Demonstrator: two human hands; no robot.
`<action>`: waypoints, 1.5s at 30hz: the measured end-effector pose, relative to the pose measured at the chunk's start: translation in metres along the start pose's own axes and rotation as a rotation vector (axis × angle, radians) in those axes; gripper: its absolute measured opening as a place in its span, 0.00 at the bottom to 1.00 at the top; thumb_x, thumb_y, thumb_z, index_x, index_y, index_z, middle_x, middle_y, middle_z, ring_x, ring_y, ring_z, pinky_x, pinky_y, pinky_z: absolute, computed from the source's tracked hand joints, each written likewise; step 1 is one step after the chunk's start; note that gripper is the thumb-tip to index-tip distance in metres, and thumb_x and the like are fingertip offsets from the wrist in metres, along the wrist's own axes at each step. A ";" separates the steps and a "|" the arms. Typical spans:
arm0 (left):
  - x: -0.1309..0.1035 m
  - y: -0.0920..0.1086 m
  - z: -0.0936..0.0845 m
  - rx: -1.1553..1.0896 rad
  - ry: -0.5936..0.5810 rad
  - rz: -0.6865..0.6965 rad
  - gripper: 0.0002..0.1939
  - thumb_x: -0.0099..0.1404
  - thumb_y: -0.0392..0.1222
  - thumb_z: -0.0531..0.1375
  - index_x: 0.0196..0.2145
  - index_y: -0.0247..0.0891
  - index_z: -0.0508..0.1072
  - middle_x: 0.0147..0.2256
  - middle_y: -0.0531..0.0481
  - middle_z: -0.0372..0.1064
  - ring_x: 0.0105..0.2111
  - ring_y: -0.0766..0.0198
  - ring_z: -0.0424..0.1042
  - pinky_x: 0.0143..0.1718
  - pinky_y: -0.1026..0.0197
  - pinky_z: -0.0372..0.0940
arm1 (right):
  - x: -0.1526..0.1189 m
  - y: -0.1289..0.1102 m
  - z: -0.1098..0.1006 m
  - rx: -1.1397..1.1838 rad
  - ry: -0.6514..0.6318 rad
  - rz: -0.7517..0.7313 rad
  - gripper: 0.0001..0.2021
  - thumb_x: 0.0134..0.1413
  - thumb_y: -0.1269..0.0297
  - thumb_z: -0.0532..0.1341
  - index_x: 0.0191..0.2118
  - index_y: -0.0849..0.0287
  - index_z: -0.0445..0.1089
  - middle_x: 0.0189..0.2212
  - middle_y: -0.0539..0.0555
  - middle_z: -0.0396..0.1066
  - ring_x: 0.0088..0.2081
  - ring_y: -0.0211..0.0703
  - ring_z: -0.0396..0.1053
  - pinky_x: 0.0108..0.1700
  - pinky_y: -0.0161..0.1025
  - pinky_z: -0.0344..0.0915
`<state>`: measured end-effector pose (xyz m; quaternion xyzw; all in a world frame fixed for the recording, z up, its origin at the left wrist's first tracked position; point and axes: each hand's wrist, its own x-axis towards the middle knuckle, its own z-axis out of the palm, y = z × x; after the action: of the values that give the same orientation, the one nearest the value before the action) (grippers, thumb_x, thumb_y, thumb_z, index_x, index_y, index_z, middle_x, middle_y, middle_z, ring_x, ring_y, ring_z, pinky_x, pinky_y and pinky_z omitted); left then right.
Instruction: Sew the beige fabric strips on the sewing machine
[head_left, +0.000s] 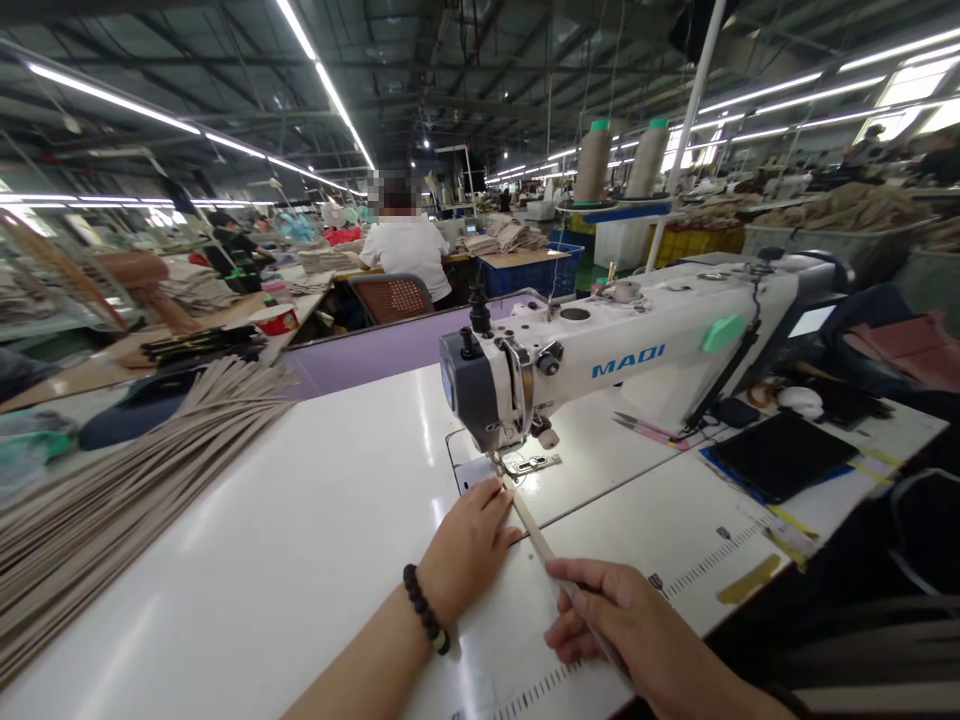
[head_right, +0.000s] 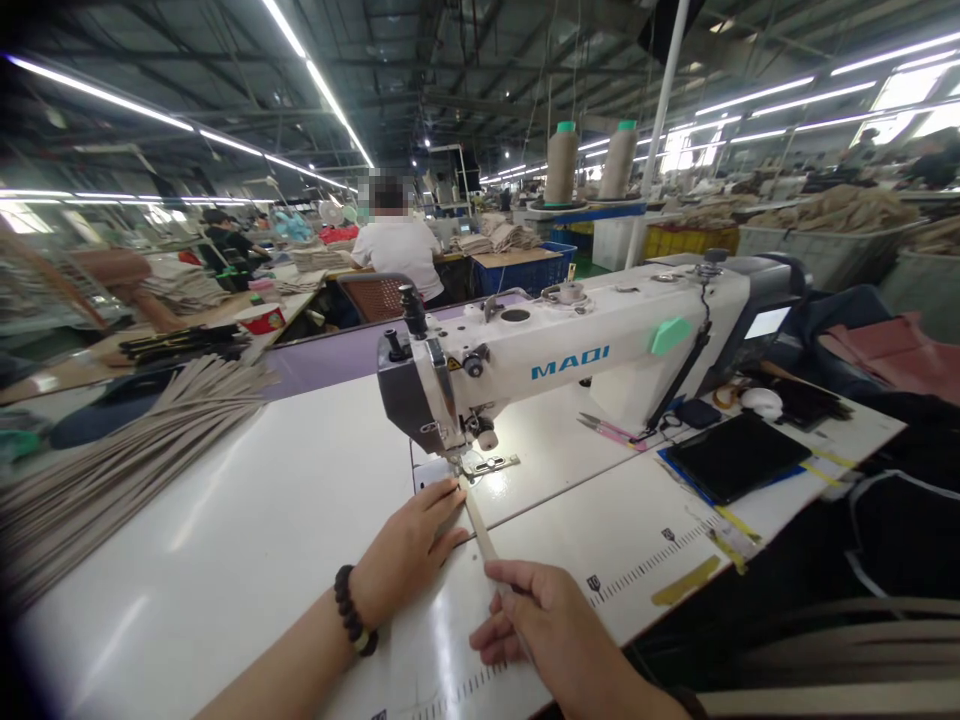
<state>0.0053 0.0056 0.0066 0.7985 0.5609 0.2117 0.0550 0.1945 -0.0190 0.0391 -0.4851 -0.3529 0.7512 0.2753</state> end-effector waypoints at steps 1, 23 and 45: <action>0.000 0.000 0.000 0.001 -0.002 -0.003 0.17 0.59 0.33 0.59 0.47 0.35 0.66 0.50 0.38 0.64 0.50 0.50 0.65 0.51 0.45 0.64 | 0.001 0.000 0.000 -0.011 -0.006 -0.002 0.29 0.31 0.56 0.65 0.42 0.69 0.64 0.24 0.52 0.69 0.28 0.45 0.71 0.35 0.42 0.68; 0.004 -0.001 -0.001 0.012 -0.071 -0.064 0.19 0.59 0.36 0.60 0.49 0.33 0.64 0.51 0.38 0.62 0.51 0.50 0.63 0.54 0.48 0.61 | 0.021 0.004 0.006 -0.038 -0.030 -0.056 0.24 0.42 0.63 0.61 0.46 0.71 0.63 0.26 0.52 0.69 0.29 0.44 0.73 0.36 0.41 0.69; 0.068 -0.073 -0.026 0.075 -0.056 -0.152 0.15 0.58 0.22 0.49 0.32 0.33 0.72 0.35 0.44 0.72 0.37 0.58 0.72 0.41 0.59 0.67 | 0.101 -0.083 -0.096 -1.867 0.541 -0.755 0.20 0.53 0.81 0.46 0.50 0.76 0.64 0.47 0.71 0.68 0.47 0.57 0.66 0.51 0.50 0.61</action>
<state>-0.0493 0.0905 0.0248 0.7608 0.6256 0.1634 0.0564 0.2505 0.1325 0.0243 -0.5154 -0.8487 -0.0894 0.0775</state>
